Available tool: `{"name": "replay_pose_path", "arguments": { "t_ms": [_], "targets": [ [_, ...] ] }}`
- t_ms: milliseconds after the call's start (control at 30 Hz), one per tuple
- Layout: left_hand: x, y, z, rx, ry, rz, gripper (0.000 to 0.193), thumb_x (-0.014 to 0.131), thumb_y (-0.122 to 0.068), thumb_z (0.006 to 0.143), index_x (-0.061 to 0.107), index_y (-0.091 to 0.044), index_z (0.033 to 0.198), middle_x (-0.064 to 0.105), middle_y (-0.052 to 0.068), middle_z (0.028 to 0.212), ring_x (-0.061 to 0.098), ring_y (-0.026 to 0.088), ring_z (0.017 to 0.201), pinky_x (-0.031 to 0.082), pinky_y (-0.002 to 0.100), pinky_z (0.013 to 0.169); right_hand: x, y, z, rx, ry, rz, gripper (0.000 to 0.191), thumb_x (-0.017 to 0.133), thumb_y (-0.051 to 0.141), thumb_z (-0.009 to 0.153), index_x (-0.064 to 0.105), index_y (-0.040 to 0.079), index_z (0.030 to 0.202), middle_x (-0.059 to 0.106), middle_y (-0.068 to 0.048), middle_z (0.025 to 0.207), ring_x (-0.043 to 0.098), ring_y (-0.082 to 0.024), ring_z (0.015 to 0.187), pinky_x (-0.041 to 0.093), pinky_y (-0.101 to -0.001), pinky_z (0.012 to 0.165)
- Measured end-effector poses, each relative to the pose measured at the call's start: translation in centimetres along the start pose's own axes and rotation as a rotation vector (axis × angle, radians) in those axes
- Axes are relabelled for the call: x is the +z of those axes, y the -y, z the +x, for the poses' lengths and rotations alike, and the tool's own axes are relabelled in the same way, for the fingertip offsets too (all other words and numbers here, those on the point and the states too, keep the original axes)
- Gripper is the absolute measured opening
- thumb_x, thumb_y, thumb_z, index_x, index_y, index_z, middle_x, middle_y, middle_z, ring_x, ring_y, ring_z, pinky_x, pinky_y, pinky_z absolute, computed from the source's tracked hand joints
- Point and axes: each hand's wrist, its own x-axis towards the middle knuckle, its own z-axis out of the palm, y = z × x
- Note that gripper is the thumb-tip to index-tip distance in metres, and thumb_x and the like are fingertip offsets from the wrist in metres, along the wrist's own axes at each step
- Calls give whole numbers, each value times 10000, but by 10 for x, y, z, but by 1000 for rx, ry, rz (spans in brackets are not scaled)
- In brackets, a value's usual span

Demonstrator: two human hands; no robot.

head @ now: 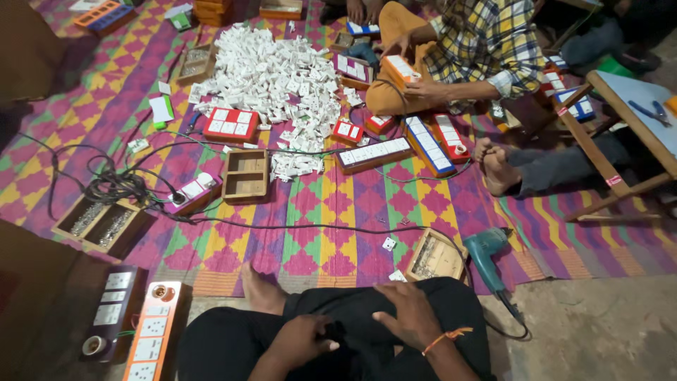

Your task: The person assembles an orange power strip by hand, inserting white socket modules into the wooden base. They use a power drill to secure the components with screws. The person then hands the completed unit to a coworker.

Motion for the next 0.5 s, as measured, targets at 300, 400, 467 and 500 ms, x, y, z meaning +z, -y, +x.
{"name": "replay_pose_path", "arguments": {
  "t_ms": [300,400,467,500],
  "targets": [
    [22,-4,-28,99,-8,112,575,852,-470,767,714,-128,1209,745,102,974,706,329,936,558,444,782,-15,31,-37,-86,62,83,510,791,353,825,685,92,1250,694,-150,1138,629,-366,1091,481,-465,962],
    [29,-12,-40,39,-2,93,617,852,-474,747,688,-147,1244,742,91,958,718,318,913,566,433,785,-19,32,-52,-64,52,125,504,792,344,819,691,89,1242,703,-156,1093,649,-365,1056,510,-448,935],
    [31,-18,-47,66,5,128,589,846,-476,752,700,-139,1213,738,88,955,714,320,910,565,436,779,-21,34,-61,-65,43,111,500,799,336,811,695,91,1236,704,-157,1068,653,-364,1038,517,-443,920],
    [32,-21,-50,78,7,143,575,843,-477,755,706,-136,1198,736,87,954,713,321,909,565,437,776,-22,35,-64,-62,45,119,497,799,336,814,694,95,1236,705,-153,1069,658,-355,1034,521,-438,919]
  ]
}}
